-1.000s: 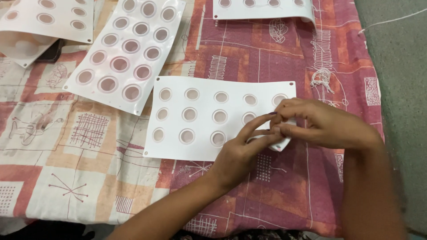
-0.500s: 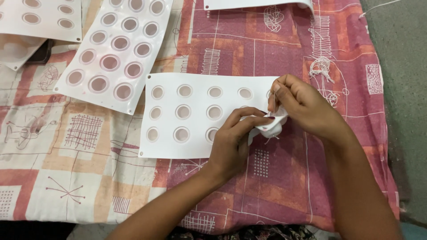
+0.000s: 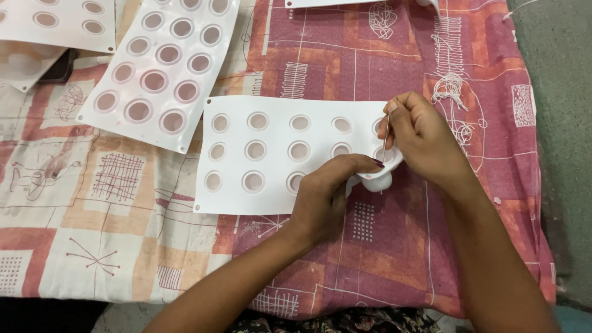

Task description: Manually threading candle wicks through sustainers or molds.

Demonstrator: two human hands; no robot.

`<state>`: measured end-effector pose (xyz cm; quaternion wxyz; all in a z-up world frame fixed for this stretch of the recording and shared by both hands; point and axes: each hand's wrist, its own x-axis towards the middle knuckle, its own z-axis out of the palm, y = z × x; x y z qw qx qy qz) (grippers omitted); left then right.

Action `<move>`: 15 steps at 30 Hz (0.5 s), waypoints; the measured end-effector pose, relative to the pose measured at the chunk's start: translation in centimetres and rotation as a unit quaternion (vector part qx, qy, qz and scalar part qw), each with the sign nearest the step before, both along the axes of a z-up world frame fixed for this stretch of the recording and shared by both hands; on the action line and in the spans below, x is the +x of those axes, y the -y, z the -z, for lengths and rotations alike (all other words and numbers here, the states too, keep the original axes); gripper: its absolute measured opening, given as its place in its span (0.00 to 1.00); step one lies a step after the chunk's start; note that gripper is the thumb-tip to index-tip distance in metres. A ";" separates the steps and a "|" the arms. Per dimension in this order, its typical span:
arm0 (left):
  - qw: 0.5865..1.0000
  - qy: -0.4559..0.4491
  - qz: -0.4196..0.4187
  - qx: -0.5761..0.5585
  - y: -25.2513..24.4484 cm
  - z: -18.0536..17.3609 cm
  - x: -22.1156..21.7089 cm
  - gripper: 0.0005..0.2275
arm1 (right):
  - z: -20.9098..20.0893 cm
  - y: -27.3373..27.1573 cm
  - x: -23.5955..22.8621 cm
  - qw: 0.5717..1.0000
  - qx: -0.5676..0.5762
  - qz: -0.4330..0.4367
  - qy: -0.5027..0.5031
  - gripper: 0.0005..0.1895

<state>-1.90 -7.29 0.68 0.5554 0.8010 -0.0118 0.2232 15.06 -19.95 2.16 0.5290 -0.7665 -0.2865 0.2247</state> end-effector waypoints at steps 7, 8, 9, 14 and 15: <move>1.000 0.018 0.007 0.007 -0.1 -0.4 -0.1 0.16 | 0.4 0.1 0.3 1.000 0.025 0.015 -0.002 0.10; 1.000 0.013 0.006 0.002 0.0 -0.4 -0.1 0.15 | 0.4 0.2 0.3 0.999 0.028 0.018 -0.002 0.10; 1.000 0.008 0.006 -0.003 0.0 -0.4 -0.1 0.14 | 0.3 0.2 0.2 0.999 0.032 0.021 -0.001 0.10; 1.000 0.011 0.015 0.007 -0.1 0.0 0.0 0.15 | 0.5 0.2 0.3 0.999 0.036 0.008 -0.010 0.10; 1.000 0.012 0.021 0.004 -0.1 0.1 0.0 0.15 | 0.6 0.3 0.4 0.999 0.039 0.004 -0.015 0.10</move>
